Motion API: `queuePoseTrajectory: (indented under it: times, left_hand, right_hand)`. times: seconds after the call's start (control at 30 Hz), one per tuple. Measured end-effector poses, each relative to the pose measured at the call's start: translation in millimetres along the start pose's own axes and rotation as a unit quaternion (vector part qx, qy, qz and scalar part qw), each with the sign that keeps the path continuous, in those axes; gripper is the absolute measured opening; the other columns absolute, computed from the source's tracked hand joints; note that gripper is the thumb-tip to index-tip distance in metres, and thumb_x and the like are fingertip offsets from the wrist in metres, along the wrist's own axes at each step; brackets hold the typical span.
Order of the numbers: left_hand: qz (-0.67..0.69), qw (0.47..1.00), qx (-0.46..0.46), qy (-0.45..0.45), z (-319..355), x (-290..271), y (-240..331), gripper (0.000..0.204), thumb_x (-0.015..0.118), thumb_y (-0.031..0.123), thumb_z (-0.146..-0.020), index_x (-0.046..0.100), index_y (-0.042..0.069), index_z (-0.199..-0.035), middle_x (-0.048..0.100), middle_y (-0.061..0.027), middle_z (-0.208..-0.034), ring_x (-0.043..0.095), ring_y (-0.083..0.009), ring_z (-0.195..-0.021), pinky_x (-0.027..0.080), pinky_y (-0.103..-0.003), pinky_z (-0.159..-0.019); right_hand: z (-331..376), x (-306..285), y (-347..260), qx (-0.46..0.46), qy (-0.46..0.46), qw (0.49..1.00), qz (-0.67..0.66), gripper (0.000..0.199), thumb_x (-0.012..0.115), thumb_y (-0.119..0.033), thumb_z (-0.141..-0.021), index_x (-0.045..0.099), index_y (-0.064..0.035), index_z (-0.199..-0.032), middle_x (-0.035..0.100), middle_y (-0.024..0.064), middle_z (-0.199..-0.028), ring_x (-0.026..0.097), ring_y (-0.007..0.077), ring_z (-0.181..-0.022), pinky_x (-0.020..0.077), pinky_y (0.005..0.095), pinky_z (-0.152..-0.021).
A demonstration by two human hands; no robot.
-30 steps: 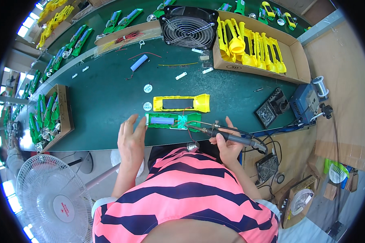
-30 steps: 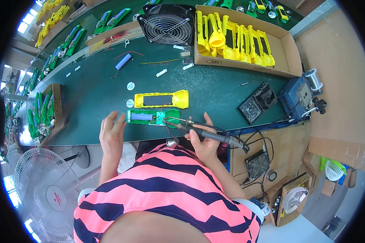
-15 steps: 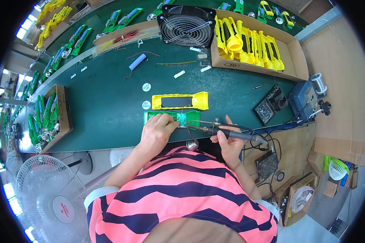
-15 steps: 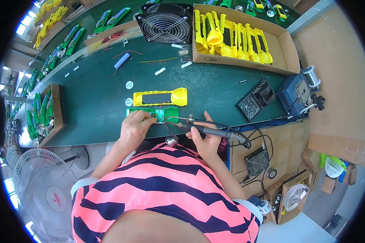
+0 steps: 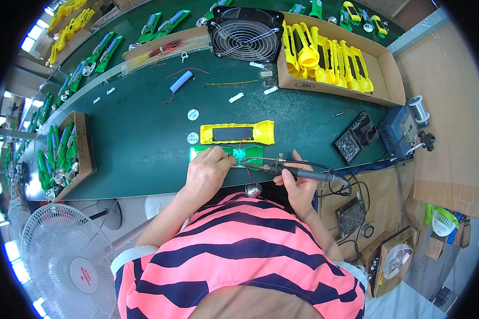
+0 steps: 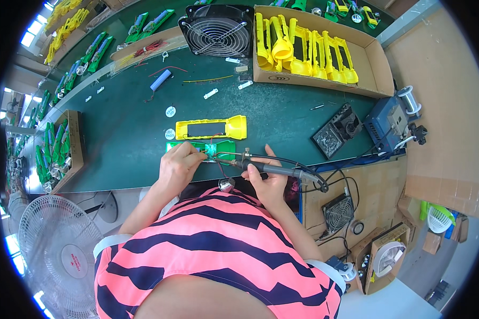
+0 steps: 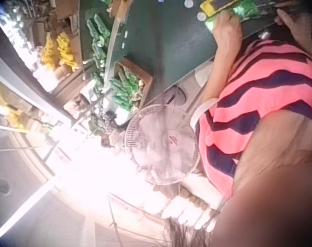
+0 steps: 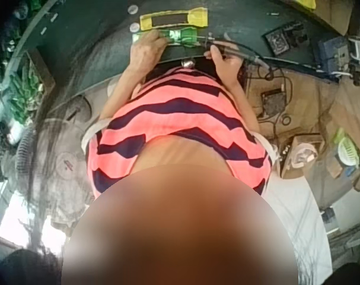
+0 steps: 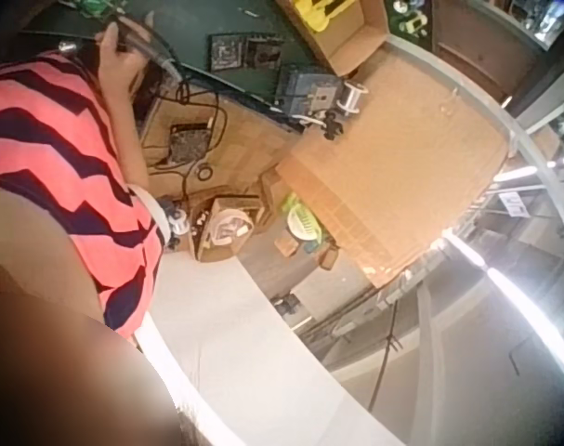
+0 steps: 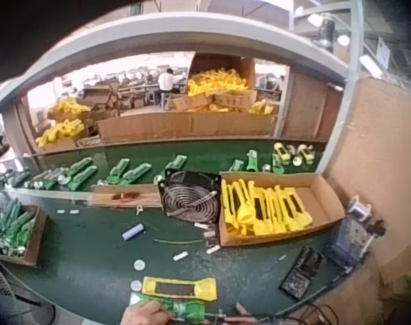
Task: Soldering electronic components and wires into flashlight housings at a factory workbench.
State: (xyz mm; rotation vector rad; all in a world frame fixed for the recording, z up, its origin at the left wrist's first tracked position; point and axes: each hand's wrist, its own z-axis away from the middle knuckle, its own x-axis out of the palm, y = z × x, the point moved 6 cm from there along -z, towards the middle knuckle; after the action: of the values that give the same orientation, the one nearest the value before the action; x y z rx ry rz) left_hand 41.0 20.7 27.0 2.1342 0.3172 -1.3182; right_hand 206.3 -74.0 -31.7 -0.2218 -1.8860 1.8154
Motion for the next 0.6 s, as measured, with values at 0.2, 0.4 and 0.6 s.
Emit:
queuePoseTrajectory:
  times: [0.2, 0.4, 0.6]
  left_hand:
    - [-0.012, 1.000, 0.000, -0.015, -1.4, 1.9, 0.9, 0.009, 0.063, 0.004, -0.065, 0.063, 0.007, -0.074, 0.049, -0.0041, -0.068, 0.053, -0.0197, -0.062, 0.043, -0.031, -0.053]
    - [-0.015, 1.000, -0.012, -0.018, -2.7, 3.1, 0.2, 0.008, 0.063, 0.004, -0.066, 0.063, 0.007, -0.074, 0.048, -0.0045, -0.067, 0.052, -0.0199, -0.062, 0.042, -0.032, -0.053]
    - [-0.015, 1.000, -0.009, -0.011, -2.1, 3.6, 0.2, 0.008, 0.064, 0.004, -0.066, 0.063, 0.007, -0.074, 0.047, -0.0046, -0.066, 0.052, -0.0203, -0.062, 0.042, -0.032, -0.053]
  right_hand:
    - [-0.5, 1.7, 4.1, -0.019, -0.019, 1.000, -0.005, 0.020, 0.057, 0.000, -0.079, 0.049, 0.0081, -0.096, 0.059, 0.0149, -0.086, 0.062, 0.0140, -0.064, 0.0530, 0.0236, -0.061]
    - [0.1, 0.0, 6.7, 0.010, -0.003, 1.000, -0.022, 0.022, 0.056, -0.001, -0.080, 0.048, 0.0078, -0.098, 0.059, 0.0153, -0.083, 0.062, 0.0154, -0.064, 0.0525, 0.0226, -0.055]
    - [0.0, -6.0, 0.8, -0.023, 0.001, 0.999, -0.045, 0.024, 0.055, 0.000, -0.080, 0.047, 0.0077, -0.102, 0.058, 0.0153, -0.082, 0.062, 0.0155, -0.062, 0.0523, 0.0220, -0.054]
